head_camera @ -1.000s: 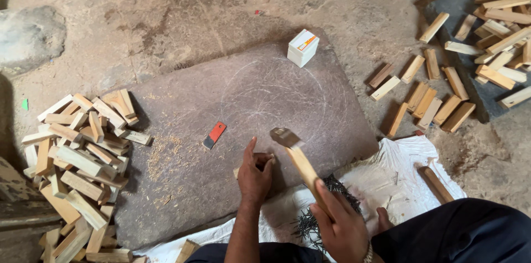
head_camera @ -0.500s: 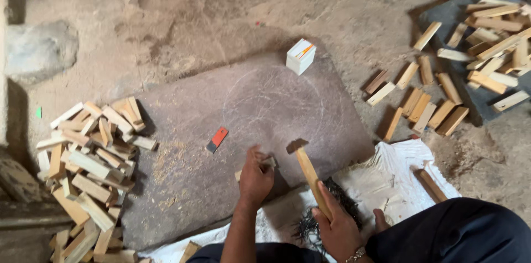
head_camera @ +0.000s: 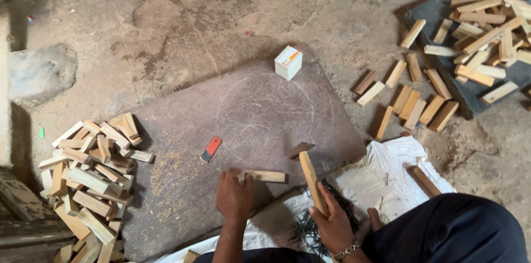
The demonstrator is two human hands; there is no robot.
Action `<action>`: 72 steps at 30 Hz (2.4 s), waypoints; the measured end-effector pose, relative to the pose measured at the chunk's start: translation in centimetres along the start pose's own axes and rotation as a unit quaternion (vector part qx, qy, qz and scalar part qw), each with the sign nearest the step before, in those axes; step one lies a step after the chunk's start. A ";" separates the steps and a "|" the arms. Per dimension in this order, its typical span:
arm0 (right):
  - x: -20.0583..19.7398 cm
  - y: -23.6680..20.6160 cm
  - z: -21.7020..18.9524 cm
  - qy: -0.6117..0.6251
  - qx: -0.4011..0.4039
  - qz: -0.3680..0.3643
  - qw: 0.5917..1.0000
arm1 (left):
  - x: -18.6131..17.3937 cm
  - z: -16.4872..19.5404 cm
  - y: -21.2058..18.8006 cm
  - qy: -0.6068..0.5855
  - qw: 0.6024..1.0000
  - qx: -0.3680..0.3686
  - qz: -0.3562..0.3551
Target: The person sits on the floor and repeatedly hammers nails into small wooden blocks placed on a stone slab. They pick up each block, position it, drive a nail with a hammer, and set the finished piece aside.
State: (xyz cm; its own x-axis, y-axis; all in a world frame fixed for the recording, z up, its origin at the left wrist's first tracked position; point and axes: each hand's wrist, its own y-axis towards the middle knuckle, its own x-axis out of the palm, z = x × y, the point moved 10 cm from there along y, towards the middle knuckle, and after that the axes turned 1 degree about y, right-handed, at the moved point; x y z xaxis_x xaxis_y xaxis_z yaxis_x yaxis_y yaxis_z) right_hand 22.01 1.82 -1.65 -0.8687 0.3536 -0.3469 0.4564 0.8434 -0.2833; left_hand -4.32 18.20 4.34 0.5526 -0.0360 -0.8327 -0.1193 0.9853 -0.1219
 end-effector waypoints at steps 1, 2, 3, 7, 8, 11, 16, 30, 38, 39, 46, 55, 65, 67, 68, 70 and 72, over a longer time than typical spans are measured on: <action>0.0 0.2 0.7 0.017 0.037 -0.005 0.999 | -0.5 1.7 -0.3 0.003 0.995 0.092 0.049; -0.1 0.3 0.5 0.022 0.030 -0.005 0.999 | 0.0 3.4 -0.7 0.002 0.982 0.183 0.044; -0.2 0.6 0.3 0.027 0.021 -0.005 0.999 | 0.7 5.0 -1.4 -0.001 0.962 0.272 0.039; 0.2 0.6 3.5 0.012 0.196 -0.068 0.978 | 4.3 7.1 -1.3 0.049 0.940 0.336 -0.005; -0.5 1.2 1.8 -0.016 0.110 -0.047 0.993 | 4.5 7.0 -0.9 0.048 0.949 0.313 0.013; -2.0 1.2 -1.3 -0.113 -0.020 -0.015 0.993 | 4.6 6.6 -0.4 0.045 0.964 0.254 0.059; -1.9 1.0 -2.5 -0.238 -0.005 -0.042 0.970 | 5.0 5.9 -2.8 0.049 0.973 0.196 0.114; 0.7 -0.6 -2.8 -0.233 -0.015 -0.086 0.969 | 16.7 3.0 -13.1 -0.082 0.938 0.284 -0.180; 1.9 -0.9 -2.8 -0.310 0.075 -0.167 0.933 | 15.8 1.8 -12.2 -0.125 0.959 0.155 -0.200; 2.0 -0.8 -3.2 -0.295 0.059 -0.163 0.940 | 15.2 1.7 -12.0 -0.162 0.961 0.143 -0.175; 0.3 0.5 -2.2 -0.191 0.026 -0.074 0.979 | 14.9 -2.7 -10.5 -0.474 0.842 -0.204 -0.159; -0.1 1.6 1.5 0.023 0.120 -0.082 0.989 | 10.6 -0.7 -9.4 -0.520 0.841 -0.149 -0.011; -1.3 1.9 0.0 0.081 0.165 -0.103 0.978 | 13.6 0.5 -9.7 -0.503 0.851 -0.145 -0.049; -1.5 1.8 0.2 0.069 0.184 -0.109 0.974 | 13.9 0.6 -9.6 -0.453 0.874 -0.158 -0.080; -1.6 1.9 0.2 0.070 0.185 -0.110 0.974 | 13.3 1.1 -9.2 -0.434 0.889 -0.127 -0.073; -1.7 2.0 0.3 0.071 0.189 -0.113 0.973 | 12.2 2.2 -8.3 -0.393 0.915 -0.066 -0.057; -1.7 2.0 0.4 0.070 0.191 -0.112 0.973 | 12.3 2.0 -7.4 -0.356 0.928 -0.081 -0.070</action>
State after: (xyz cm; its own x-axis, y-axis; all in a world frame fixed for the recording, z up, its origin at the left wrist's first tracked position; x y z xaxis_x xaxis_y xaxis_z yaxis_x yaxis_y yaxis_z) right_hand 24.51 2.75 -1.97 -0.9600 0.2529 -0.1202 0.2677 0.7032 -0.6587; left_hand 4.97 10.76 -3.93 0.9703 0.0138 -0.2416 -0.0955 0.9391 -0.3300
